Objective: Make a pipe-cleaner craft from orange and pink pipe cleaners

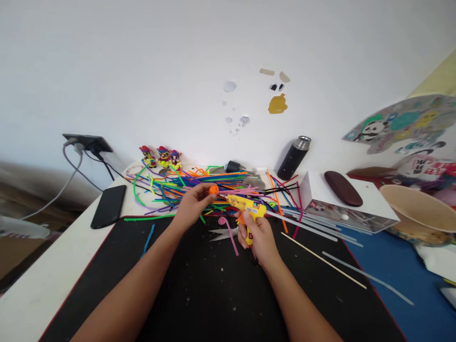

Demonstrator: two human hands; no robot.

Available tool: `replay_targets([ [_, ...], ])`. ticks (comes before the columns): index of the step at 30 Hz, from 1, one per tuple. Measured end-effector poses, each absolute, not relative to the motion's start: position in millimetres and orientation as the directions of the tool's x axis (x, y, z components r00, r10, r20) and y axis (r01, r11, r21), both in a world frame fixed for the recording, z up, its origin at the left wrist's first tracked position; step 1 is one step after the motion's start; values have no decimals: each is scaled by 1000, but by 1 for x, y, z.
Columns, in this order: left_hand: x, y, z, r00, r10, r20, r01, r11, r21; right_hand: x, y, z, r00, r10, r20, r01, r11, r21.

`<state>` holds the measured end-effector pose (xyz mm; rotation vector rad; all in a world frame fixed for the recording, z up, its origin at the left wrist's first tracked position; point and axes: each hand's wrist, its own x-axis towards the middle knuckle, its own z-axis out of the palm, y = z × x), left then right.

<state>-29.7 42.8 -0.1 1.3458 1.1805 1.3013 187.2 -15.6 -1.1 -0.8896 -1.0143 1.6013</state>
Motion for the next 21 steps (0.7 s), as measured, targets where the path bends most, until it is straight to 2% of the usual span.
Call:
replay_targets([
  [6,-24,36,0,96,981,167,140,-180,974,186,-15,3,-188,978,-85,-304,-140,-942],
  [12,-25,36,-4,116,976,183,283,-209,936,186,-16,10,-141,987,-78,-212,-107,-971],
  [18,-27,38,-6,105,977,188,294,-211,932,186,-18,10,-114,991,-71,-155,-88,-984],
  [21,-24,38,-5,119,978,172,242,-197,950,186,-17,8,-95,993,-65,-154,-79,-985],
])
